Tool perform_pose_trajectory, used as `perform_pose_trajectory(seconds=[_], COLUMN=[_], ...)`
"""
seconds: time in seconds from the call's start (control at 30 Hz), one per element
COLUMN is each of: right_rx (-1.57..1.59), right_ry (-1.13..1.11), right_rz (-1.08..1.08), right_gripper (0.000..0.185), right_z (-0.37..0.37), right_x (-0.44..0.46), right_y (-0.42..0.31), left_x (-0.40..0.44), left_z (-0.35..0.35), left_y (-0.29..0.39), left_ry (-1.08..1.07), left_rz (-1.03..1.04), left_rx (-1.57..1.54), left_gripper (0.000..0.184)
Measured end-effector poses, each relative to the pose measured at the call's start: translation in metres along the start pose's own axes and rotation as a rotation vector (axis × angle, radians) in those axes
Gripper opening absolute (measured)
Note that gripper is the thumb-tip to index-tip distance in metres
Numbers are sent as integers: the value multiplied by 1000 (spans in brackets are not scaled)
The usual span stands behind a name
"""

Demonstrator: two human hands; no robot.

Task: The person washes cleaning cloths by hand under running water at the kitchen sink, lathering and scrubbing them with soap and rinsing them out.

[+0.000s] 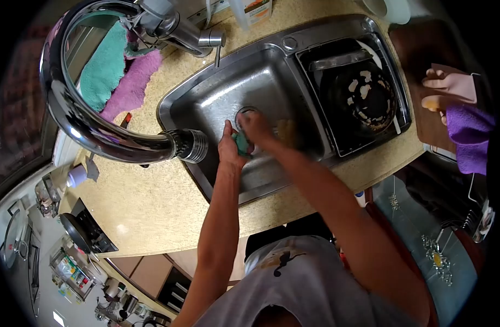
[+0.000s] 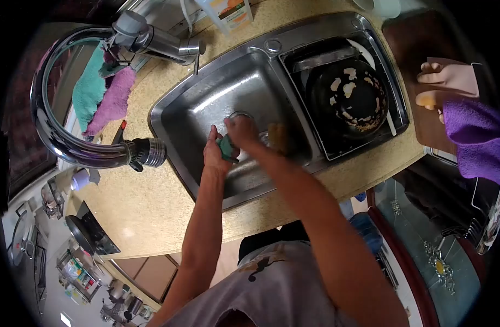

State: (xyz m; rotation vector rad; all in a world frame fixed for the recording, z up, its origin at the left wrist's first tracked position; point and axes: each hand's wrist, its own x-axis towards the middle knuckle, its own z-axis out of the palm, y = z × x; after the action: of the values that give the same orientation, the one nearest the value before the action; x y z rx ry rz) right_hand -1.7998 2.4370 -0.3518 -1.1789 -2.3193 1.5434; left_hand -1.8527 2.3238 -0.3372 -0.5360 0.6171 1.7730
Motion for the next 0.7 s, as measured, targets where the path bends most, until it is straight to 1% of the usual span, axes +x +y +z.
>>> perform_pose_trajectory(seconds=[0.03,0.07,0.1,0.13,0.17,0.23,0.27,0.3,0.33,0.37,0.4,0.43,0.47,0.5,0.53,0.57,0.6,0.63,0.67,0.7], right_rx=[8,208,402,440,435,371,369,125,-120,-118,-285,-447,-442,-273,-107,-113,-45,30,32,35], right_ry=[-3,-148,-293,-312,-308,-145,-142,-50,41,42,-66,-175,-171,-136,-97,-92,-42,5,-5,-15], right_rz=[0,227,457,412,407,-285,-284,-390,-490,-488,-355,-219,-213,-94,24,27,-170,-364,-371,-378], right_gripper=[37,35,34,34,34,31,31,31,32,32,34,37,37,41,45,45,45,45,46,47], right_z=[-9,-24,-39,-49,-47,-29,-27,-30,-32,-27,-16,-6,-3,-7,-11,-9,-16,-19,-20,-20], right_x=[5,8,9,2,-8,-38,-60,-82,-92,-80,-58,-41,-28,-18,-14,-25,-46,-62,-60,-59], right_y=[2,-1,-7,-12,-18,-32,-50,-75,-87,-79,-61,-48,-38,-35,-34,-35,-58,-72,-70,-66], left_x=[0,-11,-19,-20,-16,-13,15,14,7,3,-2,-7,-9,-11,-13,-3,12,20,14,-2], left_z=[-25,18,43,36,30,27,-65,-63,-55,-47,-34,-11,18,42,63,30,-30,-64,-48,-11], left_y=[8,9,9,14,10,-4,-2,-5,-9,-13,-17,-24,-29,-30,-26,-23,-20,-19,-21,-22], left_ry=[-389,28,445,470,462,417,-140,-142,-252,-301,-350,-86,170,424,527,521,-22,-561,-560,-192], left_rz=[-92,50,188,139,140,14,-155,-158,-146,-142,-138,-66,7,78,29,22,30,41,44,41], left_rx=[-47,63,166,202,200,110,-133,-132,-114,-103,-92,-44,9,65,107,105,-12,-125,-129,-8], left_gripper=[45,47,48,51,51,52,43,43,39,37,36,37,37,38,38,38,37,36,36,37])
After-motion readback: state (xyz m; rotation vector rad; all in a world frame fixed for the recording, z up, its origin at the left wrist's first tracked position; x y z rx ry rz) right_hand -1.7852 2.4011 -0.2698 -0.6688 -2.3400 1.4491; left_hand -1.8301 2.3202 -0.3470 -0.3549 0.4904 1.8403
